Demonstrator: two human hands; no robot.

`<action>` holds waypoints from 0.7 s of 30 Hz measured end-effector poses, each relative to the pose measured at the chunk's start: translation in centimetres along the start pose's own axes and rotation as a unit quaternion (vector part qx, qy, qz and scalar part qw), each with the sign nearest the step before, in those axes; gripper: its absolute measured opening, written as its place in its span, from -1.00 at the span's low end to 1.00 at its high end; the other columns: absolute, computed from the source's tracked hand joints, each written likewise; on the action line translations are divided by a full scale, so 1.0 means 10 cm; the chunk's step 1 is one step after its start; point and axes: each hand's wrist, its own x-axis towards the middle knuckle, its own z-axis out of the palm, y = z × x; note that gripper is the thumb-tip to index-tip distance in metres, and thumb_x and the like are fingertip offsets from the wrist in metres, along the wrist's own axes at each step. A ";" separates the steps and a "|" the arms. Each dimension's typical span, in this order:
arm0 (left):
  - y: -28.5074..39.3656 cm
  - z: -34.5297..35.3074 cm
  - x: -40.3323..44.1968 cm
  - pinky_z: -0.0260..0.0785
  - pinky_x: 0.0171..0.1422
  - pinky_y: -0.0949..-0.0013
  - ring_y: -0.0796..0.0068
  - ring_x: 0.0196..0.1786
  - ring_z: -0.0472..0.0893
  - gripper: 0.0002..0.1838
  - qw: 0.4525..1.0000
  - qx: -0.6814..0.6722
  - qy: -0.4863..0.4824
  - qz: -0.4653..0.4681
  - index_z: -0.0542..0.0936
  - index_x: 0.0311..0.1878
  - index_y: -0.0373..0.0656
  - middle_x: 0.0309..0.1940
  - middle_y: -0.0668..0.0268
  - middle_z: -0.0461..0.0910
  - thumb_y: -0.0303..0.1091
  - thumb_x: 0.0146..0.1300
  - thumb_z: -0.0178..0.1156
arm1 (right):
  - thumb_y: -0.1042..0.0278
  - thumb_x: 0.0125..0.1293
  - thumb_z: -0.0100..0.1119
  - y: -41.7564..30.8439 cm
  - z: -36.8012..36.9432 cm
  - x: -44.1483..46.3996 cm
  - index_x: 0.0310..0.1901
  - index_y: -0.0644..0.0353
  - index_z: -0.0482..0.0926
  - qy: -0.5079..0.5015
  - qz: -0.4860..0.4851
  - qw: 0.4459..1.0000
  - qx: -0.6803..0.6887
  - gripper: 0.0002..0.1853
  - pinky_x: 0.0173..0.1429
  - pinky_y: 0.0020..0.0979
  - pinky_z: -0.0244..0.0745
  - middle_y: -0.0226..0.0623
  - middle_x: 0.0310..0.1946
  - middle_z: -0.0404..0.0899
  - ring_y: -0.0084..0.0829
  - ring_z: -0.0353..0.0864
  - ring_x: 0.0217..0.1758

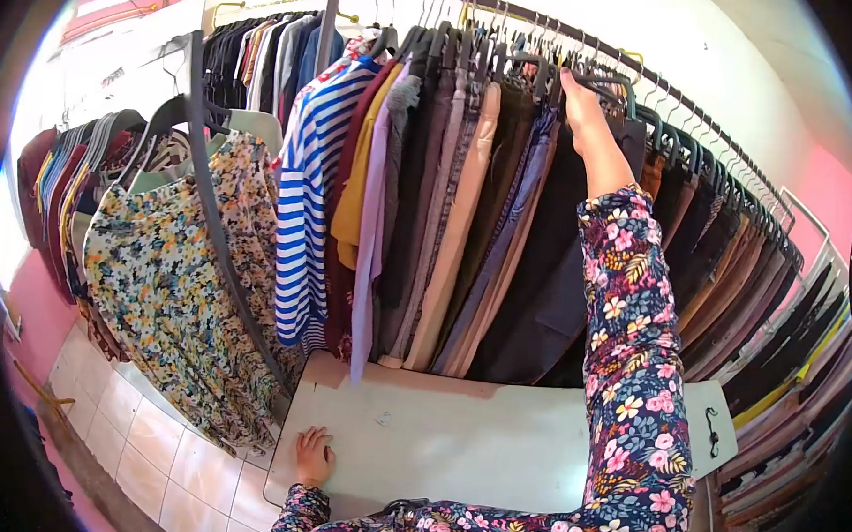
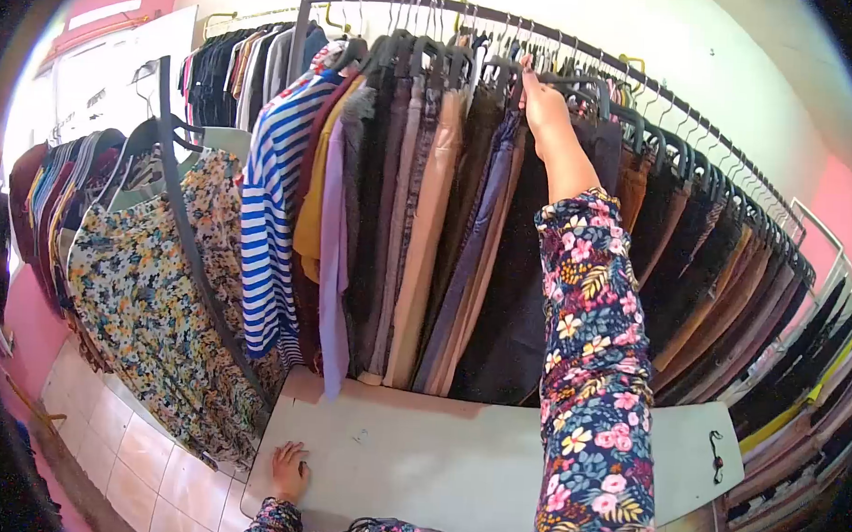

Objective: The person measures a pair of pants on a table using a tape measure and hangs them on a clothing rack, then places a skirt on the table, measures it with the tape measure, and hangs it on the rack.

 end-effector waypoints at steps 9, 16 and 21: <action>0.07 -0.08 0.01 -0.10 0.50 -0.01 0.19 0.34 0.29 -0.72 1.000 -0.007 0.000 -0.001 0.55 -0.11 -0.10 0.11 0.27 0.50 -0.44 0.05 0.09 | -0.20 0.34 -0.02 0.01 0.01 0.03 -0.26 0.06 0.61 0.008 0.076 0.994 0.076 -0.54 -0.12 -0.24 0.34 -0.57 -0.27 0.56 -0.53 0.44 -0.25; 0.08 -0.09 0.02 -0.09 0.49 0.00 0.19 0.34 0.29 -0.71 1.000 -0.010 -0.003 -0.003 0.55 -0.09 -0.10 0.12 0.27 0.49 -0.42 0.06 0.09 | -0.05 0.40 -0.03 0.09 -0.03 -0.01 -0.16 0.08 0.61 -0.071 0.111 0.970 0.203 -0.62 -0.09 -0.24 0.38 -0.52 -0.25 0.60 -0.48 0.52 -0.22; 0.10 -0.13 0.02 -0.11 0.50 0.01 0.22 0.34 0.29 -0.71 1.000 0.008 -0.006 0.000 0.55 -0.08 -0.08 0.12 0.29 0.50 -0.40 0.07 0.08 | 0.00 0.34 -0.01 0.17 -0.04 0.20 -0.15 0.24 0.65 0.076 -0.018 0.992 -0.095 -0.56 0.02 -0.31 0.42 -0.15 -0.19 0.67 -0.23 0.63 -0.09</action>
